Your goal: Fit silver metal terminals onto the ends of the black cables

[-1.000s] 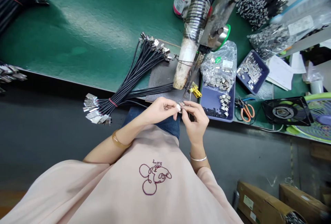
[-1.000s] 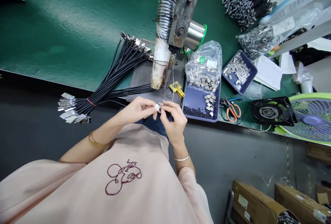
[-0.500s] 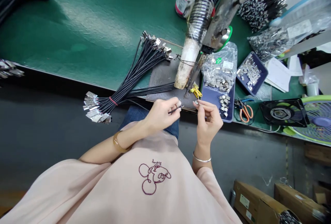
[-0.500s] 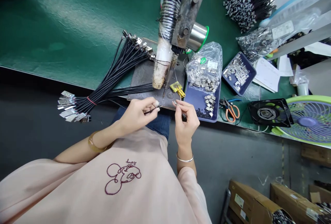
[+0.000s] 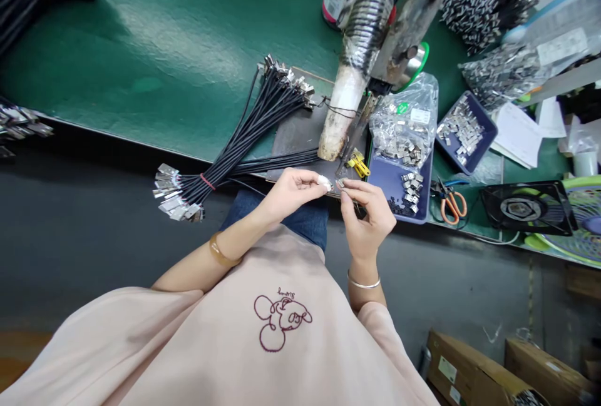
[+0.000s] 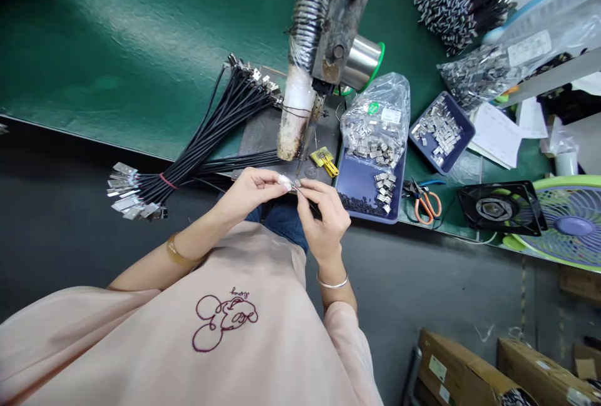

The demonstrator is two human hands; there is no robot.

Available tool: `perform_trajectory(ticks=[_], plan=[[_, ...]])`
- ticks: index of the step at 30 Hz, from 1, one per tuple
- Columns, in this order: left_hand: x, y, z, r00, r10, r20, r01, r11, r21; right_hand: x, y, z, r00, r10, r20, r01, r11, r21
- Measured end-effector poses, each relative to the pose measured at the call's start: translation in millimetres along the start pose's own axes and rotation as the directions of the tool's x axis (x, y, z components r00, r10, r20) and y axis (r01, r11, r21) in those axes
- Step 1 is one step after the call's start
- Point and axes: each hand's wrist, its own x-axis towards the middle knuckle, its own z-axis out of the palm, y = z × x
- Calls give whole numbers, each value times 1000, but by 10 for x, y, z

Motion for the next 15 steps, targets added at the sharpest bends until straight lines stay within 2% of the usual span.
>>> perform_trajectory(ticks=[5,7,9,12,15], plan=[[26,2,42,999,27,-35,-26,1000,6,-85,50,43,998,-65,15,66,997,-32],[26,8,58,998,42,-44,-41,999,27,-119,77,68,1000,-20,-15,20,1000,5],[25,13,68,997,58,-45,-56,997,47,-140,105,93,994,98,-45,-94,992,80],[27,19,72,997,77,-29,-74,994,81,-141,148,122,969,245,-18,-239,958,161],[36,21,69,994,99,-40,-93,987,132,-118,184,141,984,178,-12,-176,979,107]])
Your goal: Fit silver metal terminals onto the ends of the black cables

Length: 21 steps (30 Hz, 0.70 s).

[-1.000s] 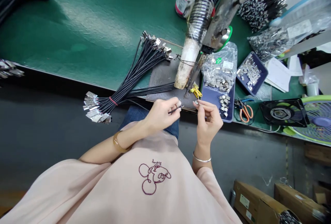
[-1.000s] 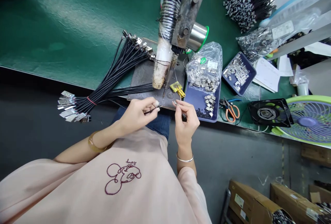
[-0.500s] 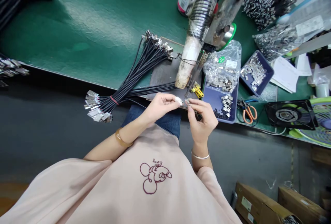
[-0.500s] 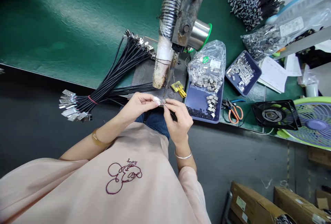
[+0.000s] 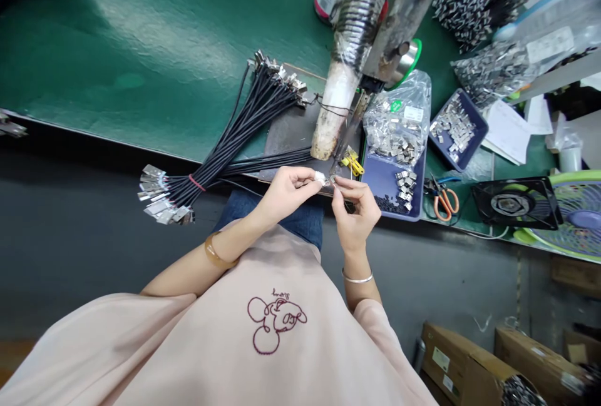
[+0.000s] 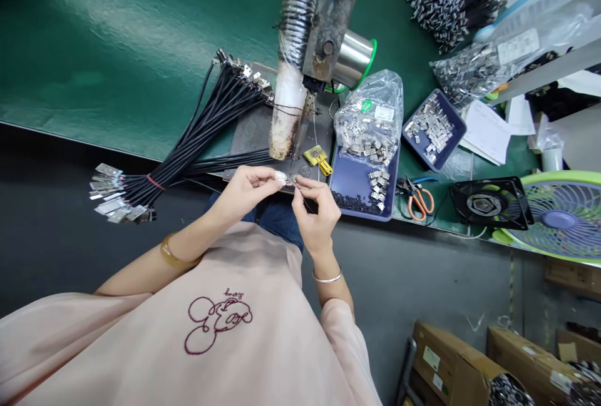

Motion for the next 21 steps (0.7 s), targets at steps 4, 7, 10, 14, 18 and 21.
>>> perform_trajectory(ticks=[4,7,10,14,18,21], plan=[[21,-9,9,999,34,-20,-33,998,50,29,35,20,975,-221,-1,219,965,-143],[36,-27,19,998,48,-30,-46,997,57,32,66,38,950,-313,10,307,926,-219],[47,-47,24,997,53,-47,-50,996,68,28,101,50,936,-350,32,345,900,-267],[53,-36,30,997,58,-60,-53,996,74,37,115,56,927,-372,46,370,885,-282],[53,18,42,994,80,-69,-76,995,58,69,77,56,915,-400,50,394,862,-321],[47,24,41,995,82,-62,-77,995,70,72,64,49,901,-430,53,423,844,-329]])
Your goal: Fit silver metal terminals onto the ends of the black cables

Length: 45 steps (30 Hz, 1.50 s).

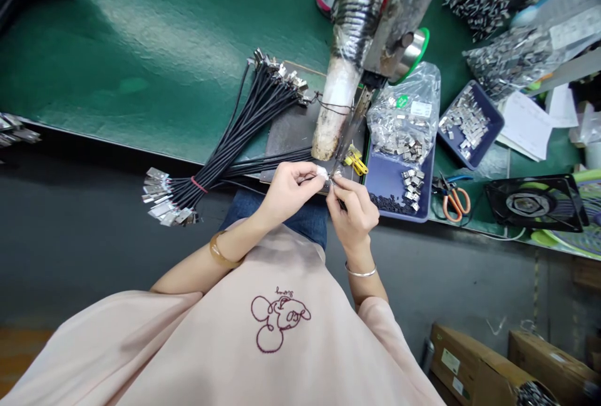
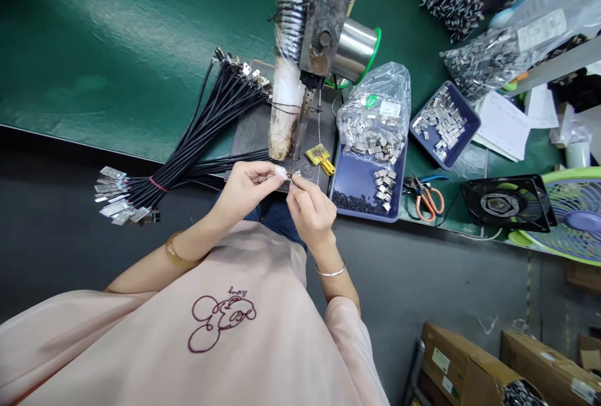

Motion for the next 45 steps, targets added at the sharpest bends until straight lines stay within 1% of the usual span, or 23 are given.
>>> perform_trajectory(ticks=[2,8,10,12,14,15,17,18,19,20,21,23,26,31,35,39,42,45], plan=[[-6,-23,-6,1000,-9,4,9,999,31,-19,8,-4,1000,-11,5,11,1000,4],[-20,-80,-13,1000,-17,9,16,997,79,-69,19,-17,999,14,47,-14,1000,-8],[-30,-70,-10,1000,-18,19,16,996,87,-49,0,-34,1000,2,28,-2,1000,-9],[-42,-55,-8,1000,-21,22,19,995,103,-16,-25,-61,1000,25,-8,-26,1000,-5],[-53,-43,-10,1000,-5,14,3,991,136,22,-47,-93,992,128,-12,-127,991,45],[-56,-38,-12,1000,14,8,-15,988,155,39,-56,-108,979,203,14,-203,975,95],[-59,-32,-14,999,52,1,-52,981,185,67,-68,-131,931,347,113,-364,907,214],[-57,-31,-12,998,60,-4,-58,981,186,78,-72,-136,904,396,163,-426,866,261],[-54,-31,-8,998,57,-10,-54,983,173,87,-75,-138,883,426,197,-467,835,290],[-49,-33,-3,999,44,-16,-42,988,147,94,-76,-136,873,440,211,-486,821,299],[-42,-36,4,999,30,-21,-27,993,114,101,-76,-132,872,441,211,-487,821,297],[-27,-49,18,999,9,-31,-7,999,52,111,-72,-118,887,422,187,-459,844,278],[-3,-73,31,999,-9,-50,10,1000,18,126,-61,-96,903,399,160,-428,867,257],[10,-61,28,998,-6,-66,7,1000,23,162,-57,-84,916,375,141,-399,886,237],[8,3,27,996,20,-83,-14,998,68,179,-73,-104,941,314,125,-335,915,224],[17,50,29,998,-33,-48,36,997,62,144,-79,-134,964,225,142,-249,951,183],[25,50,26,998,-58,-27,60,994,91,107,-75,-146,962,213,173,-240,958,155],[16,11,20,999,-41,-29,44,994,103,91,-74,-144,957,237,166,-264,950,168]])
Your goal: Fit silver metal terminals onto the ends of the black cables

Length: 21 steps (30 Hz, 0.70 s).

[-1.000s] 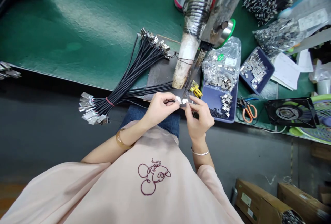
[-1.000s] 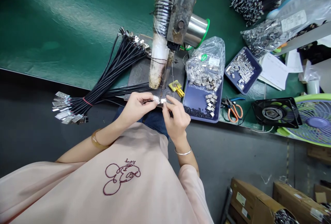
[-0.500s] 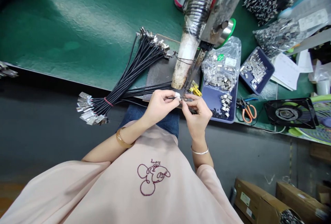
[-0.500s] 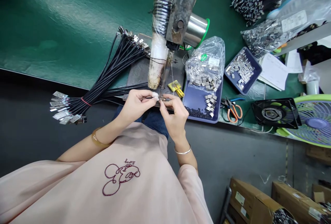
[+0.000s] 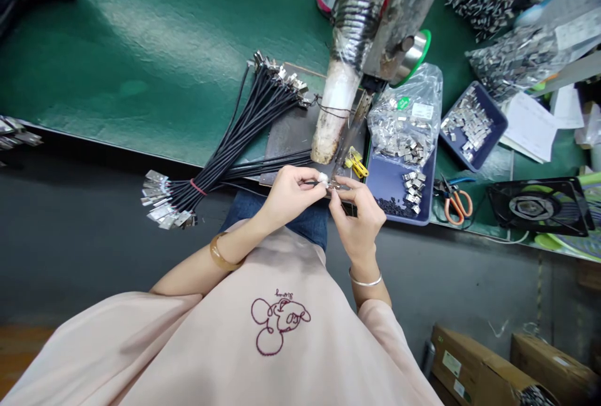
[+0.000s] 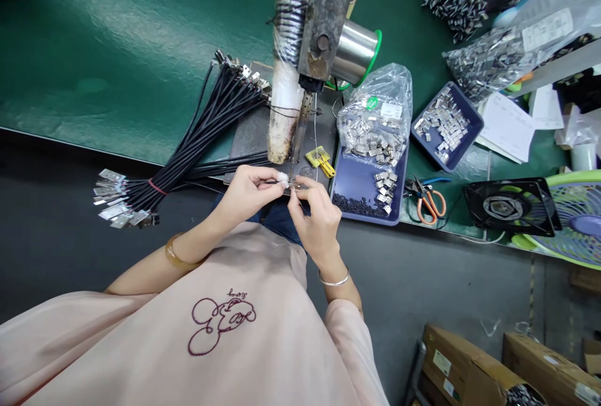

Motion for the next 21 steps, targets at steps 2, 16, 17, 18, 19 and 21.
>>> perform_trajectory(ticks=[2,16,17,18,19,21], plan=[[-18,-38,-1,1000,22,-9,-22,1000,3,4,1,4,998,68,-17,-67,996,58],[-71,-6,-6,992,124,-30,-119,983,139,87,0,6,983,179,26,-181,972,153],[-70,-1,-5,990,137,-38,-129,979,156,95,1,10,986,167,18,-168,975,147],[-69,5,-6,986,159,-45,-148,973,176,104,1,12,988,155,8,-155,978,142],[-70,11,-9,981,187,-49,-174,965,199,113,0,14,990,144,-1,-142,980,136],[-72,18,-16,968,244,-49,-226,943,243,127,-5,14,992,122,-11,-120,985,122]])
